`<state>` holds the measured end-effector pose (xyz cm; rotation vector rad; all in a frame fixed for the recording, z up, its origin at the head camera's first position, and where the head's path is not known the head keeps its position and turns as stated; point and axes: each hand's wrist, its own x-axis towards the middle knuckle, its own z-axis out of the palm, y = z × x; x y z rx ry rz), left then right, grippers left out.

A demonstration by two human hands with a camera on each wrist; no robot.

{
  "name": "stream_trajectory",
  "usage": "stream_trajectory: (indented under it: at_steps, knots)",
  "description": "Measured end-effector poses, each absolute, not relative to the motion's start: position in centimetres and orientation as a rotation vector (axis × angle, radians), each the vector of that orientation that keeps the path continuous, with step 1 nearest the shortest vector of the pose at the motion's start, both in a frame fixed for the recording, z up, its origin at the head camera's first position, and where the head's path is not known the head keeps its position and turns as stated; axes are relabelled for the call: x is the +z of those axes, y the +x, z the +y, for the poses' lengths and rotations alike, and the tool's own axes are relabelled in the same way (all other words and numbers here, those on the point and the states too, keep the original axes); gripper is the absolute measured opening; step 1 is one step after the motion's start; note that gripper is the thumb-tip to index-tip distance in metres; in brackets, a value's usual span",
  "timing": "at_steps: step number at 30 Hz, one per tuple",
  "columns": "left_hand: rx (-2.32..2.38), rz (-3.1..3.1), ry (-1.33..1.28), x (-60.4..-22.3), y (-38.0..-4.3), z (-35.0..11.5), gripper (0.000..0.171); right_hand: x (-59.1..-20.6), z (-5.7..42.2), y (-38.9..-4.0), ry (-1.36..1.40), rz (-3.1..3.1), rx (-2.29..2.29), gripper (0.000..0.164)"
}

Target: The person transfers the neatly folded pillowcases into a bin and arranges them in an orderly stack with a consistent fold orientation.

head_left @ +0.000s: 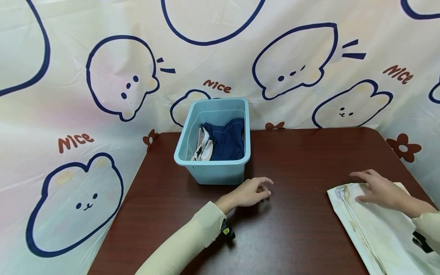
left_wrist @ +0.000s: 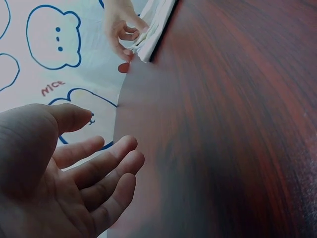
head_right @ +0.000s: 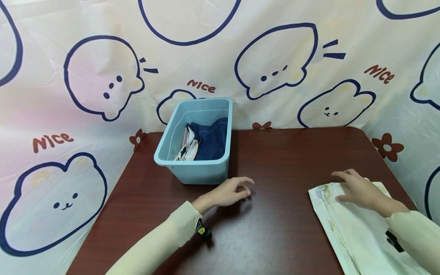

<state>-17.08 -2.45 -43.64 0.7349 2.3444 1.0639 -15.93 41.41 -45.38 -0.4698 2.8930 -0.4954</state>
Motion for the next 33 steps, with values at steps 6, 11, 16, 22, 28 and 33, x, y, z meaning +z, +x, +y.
stream_trajectory:
  at_steps: [6, 11, 16, 22, 28, 33]
  knots:
    - [1.063, 2.345, 0.746, -43.7, -17.2, -2.2, 0.038, -45.9, 41.2, -16.3, -0.5, 2.922, -0.454, 0.079]
    - [1.078, 2.349, 0.755, -43.9, -17.2, -2.1, 0.038, -46.1, 41.3, -16.7, -0.496, 2.926, -0.434, 0.076]
    - [1.089, 2.35, 0.753, -43.9, -17.4, -2.1, 0.038, -46.3, 41.0, -17.3, -0.487, 2.929, -0.448, 0.074]
    - [1.08, 2.37, 0.754, -43.7, -17.7, -2.0, 0.039, -46.1, 40.4, -18.3, -0.452, 2.914, -0.454, 0.076]
    - [1.097, 2.374, 0.752, -43.7, -17.9, -2.0, 0.039, -46.0, 39.8, -19.2, -0.431, 2.905, -0.447, 0.076]
    - [1.098, 2.367, 0.743, -43.7, -18.0, -2.0, 0.04, -46.0, 39.1, -20.0, -0.435, 2.898, -0.47, 0.076]
